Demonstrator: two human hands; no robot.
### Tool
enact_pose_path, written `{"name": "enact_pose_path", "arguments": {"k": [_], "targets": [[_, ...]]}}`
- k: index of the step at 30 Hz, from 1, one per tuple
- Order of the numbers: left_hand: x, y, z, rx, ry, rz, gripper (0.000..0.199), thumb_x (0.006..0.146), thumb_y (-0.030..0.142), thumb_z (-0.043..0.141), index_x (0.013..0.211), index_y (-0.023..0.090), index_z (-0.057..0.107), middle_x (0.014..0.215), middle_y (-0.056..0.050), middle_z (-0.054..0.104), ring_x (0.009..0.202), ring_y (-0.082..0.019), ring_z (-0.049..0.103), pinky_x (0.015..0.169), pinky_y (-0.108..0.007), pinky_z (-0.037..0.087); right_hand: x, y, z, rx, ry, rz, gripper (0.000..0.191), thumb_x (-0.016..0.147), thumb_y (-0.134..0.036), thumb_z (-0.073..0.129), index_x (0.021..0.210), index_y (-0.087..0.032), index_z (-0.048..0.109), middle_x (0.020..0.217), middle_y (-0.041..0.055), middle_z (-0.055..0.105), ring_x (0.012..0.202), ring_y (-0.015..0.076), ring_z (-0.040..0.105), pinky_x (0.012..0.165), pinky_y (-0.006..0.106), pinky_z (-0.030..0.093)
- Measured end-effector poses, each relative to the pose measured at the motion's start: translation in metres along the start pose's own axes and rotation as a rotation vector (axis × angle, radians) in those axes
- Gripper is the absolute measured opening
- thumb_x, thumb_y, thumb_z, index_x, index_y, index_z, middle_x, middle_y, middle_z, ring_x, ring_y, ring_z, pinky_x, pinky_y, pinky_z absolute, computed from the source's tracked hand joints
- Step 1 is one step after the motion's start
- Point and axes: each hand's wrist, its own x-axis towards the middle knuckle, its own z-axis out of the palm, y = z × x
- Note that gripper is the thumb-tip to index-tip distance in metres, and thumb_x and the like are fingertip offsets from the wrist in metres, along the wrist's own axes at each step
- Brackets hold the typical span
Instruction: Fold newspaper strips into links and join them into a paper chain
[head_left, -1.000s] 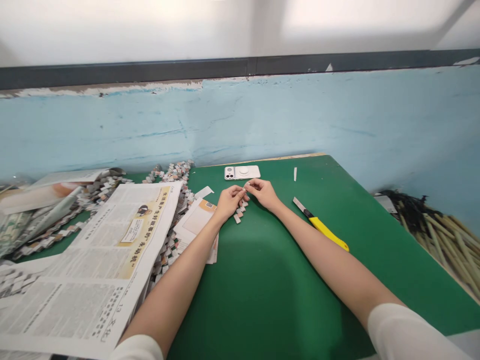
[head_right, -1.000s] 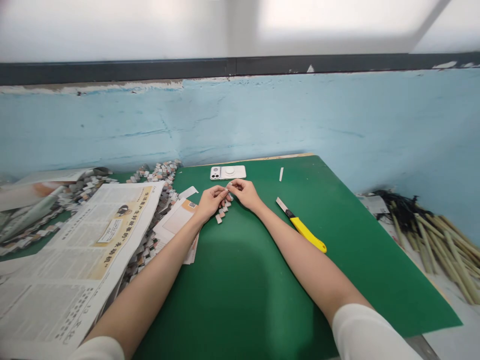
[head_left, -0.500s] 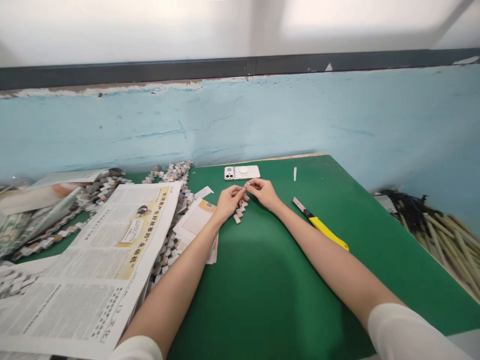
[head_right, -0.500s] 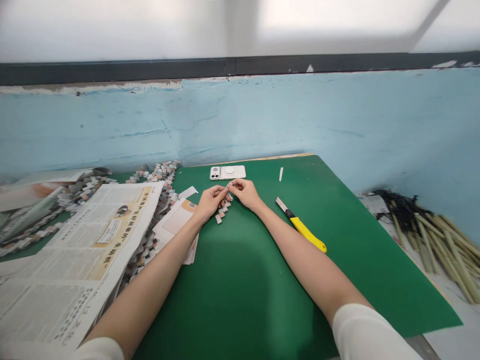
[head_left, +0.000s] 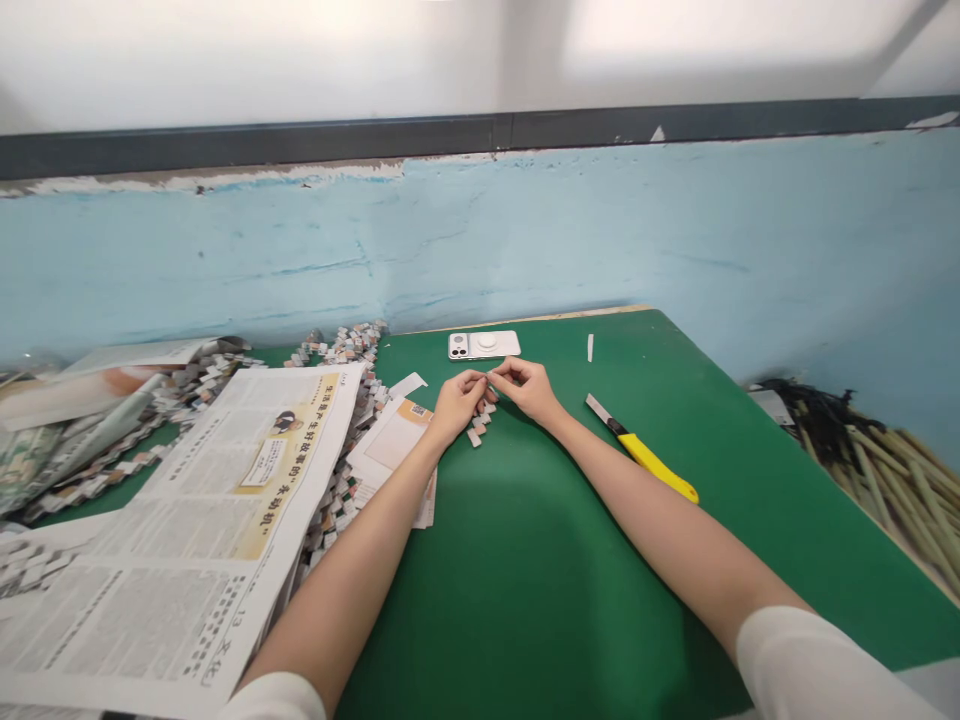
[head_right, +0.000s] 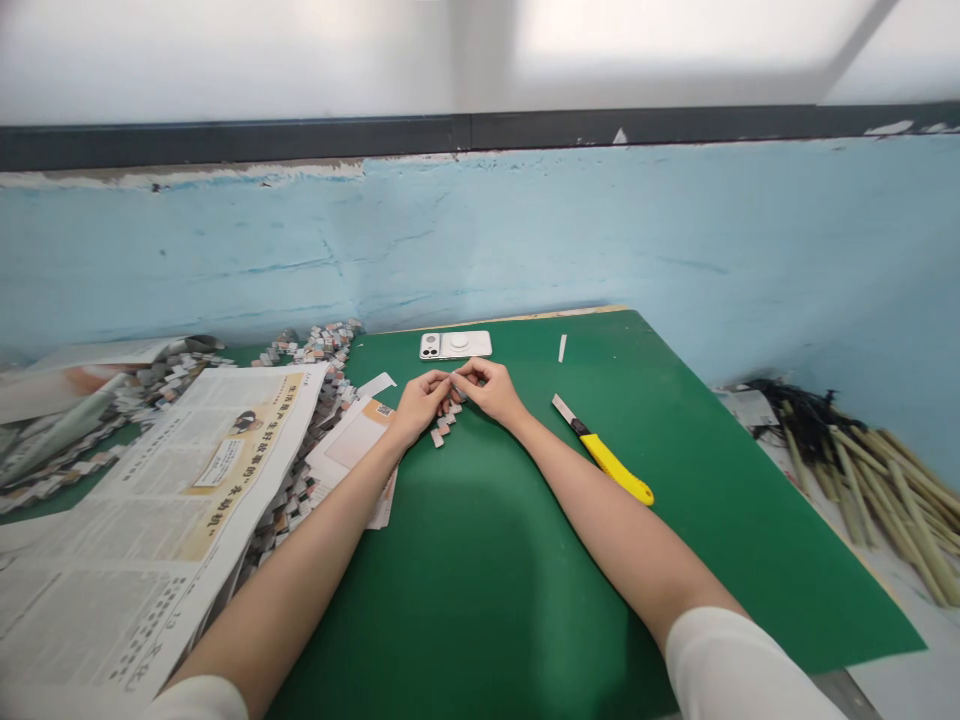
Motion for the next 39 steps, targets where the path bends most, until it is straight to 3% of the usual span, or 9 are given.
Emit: {"name": "enact_pose_path", "arguments": {"k": [6, 13, 27, 39], "targets": [[-0.001, 0.001, 0.0, -0.011, 0.026, -0.002, 0.036, 0.087, 0.049, 0.07, 0.096, 0.014, 0.068, 0.068, -0.003, 0.07, 0.047, -0.009, 0.054, 0.046, -0.02, 0.04, 0.003, 0.003, 0.001, 0.082, -0.068, 0.007, 0.041, 0.086, -0.059, 0.071, 0.079, -0.019, 0.068, 0.069, 0.0017, 0.062, 0.064, 0.0157, 0.052, 0.063, 0.03, 0.044], [-0.001, -0.001, -0.001, -0.069, 0.085, 0.005, 0.038, 0.084, 0.048, 0.075, 0.094, 0.017, 0.056, 0.063, 0.0, 0.069, 0.042, -0.009, 0.051, 0.043, -0.02, 0.038, 0.004, 0.006, 0.005, 0.091, -0.065, 0.019, 0.036, 0.085, -0.051, 0.075, 0.102, -0.02, 0.071, 0.066, -0.0042, 0.048, 0.06, 0.0128, 0.042, 0.058, 0.027, 0.035], [0.001, -0.002, -0.005, -0.16, 0.021, 0.001, 0.027, 0.091, 0.042, 0.064, 0.091, 0.015, 0.061, 0.071, -0.003, 0.07, 0.049, -0.011, 0.059, 0.045, -0.021, 0.043, 0.007, 0.012, 0.004, 0.061, -0.061, 0.083, 0.037, 0.083, -0.053, 0.076, 0.094, -0.018, 0.069, 0.063, -0.0049, 0.046, 0.058, 0.0124, 0.039, 0.057, 0.027, 0.03], [0.005, -0.008, -0.005, -0.149, 0.071, 0.042, 0.028, 0.096, 0.045, 0.061, 0.098, 0.017, 0.056, 0.061, 0.003, 0.064, 0.042, -0.009, 0.054, 0.041, -0.019, 0.039, 0.006, 0.009, 0.004, 0.077, -0.087, 0.067, 0.04, 0.08, -0.055, 0.079, 0.097, -0.019, 0.072, 0.065, -0.0051, 0.045, 0.058, 0.0117, 0.037, 0.057, 0.027, 0.03]]}}
